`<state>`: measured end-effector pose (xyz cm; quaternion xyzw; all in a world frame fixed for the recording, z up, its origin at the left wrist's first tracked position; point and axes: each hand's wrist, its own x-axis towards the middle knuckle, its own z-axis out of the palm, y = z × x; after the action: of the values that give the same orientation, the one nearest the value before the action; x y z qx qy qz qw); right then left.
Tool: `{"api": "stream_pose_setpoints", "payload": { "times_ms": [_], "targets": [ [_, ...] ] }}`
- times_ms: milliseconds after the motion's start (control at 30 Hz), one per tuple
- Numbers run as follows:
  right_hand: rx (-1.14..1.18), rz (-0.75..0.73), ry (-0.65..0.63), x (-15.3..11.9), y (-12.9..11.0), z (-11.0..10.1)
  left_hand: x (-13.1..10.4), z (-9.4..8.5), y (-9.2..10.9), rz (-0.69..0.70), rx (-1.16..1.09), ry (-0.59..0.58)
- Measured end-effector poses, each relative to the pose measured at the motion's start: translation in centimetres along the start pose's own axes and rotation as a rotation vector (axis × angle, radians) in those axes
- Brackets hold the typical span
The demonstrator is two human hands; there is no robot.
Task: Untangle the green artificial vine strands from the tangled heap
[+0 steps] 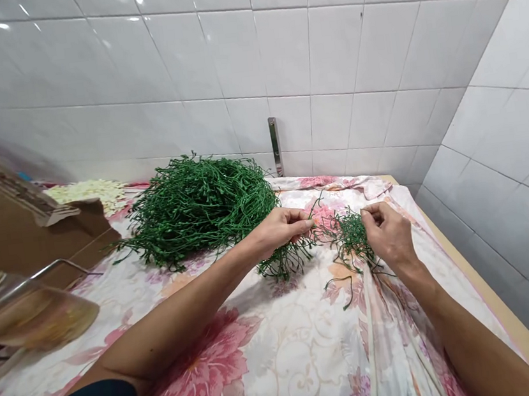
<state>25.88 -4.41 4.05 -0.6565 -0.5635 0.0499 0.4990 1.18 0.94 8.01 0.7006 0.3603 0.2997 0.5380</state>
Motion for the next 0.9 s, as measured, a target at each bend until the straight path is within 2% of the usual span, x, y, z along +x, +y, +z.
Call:
{"api": "stream_pose_setpoints", "payload": {
  "times_ms": [67, 300, 433, 567, 700, 767, 900],
  "targets": [
    [-0.063, -0.077, 0.02, 0.3, 0.5, -0.4, 0.1, -0.3, 0.0, -0.039, -0.061, -0.013],
    [-0.138, -0.282, -0.189, 0.4, 2.2, -0.1, 0.3, 0.0, -0.7, -0.067, -0.176, -0.067],
    [-0.211, -0.358, -0.214, 0.3, 2.2, 0.2, 0.2, 0.3, -0.8, -0.093, -0.186, -0.087],
    [-0.194, -0.451, -0.102, 0.2, 1.1, -0.2, 0.2, 0.5, -0.7, -0.118, -0.183, -0.095],
    [0.02, -0.456, -0.043, -0.9, -1.3, -0.5, 0.2, 0.7, -0.9, -0.094, -0.193, -0.121],
    [0.125, -0.42, -0.104, -1.7, -2.5, -0.4, 0.1, 0.9, -1.0, -0.089, -0.186, -0.136],
    [0.202, -0.35, -0.32, -3.0, -3.4, 0.3, 0.0, 1.4, -1.1, -0.092, -0.173, -0.167]
  ]
}}
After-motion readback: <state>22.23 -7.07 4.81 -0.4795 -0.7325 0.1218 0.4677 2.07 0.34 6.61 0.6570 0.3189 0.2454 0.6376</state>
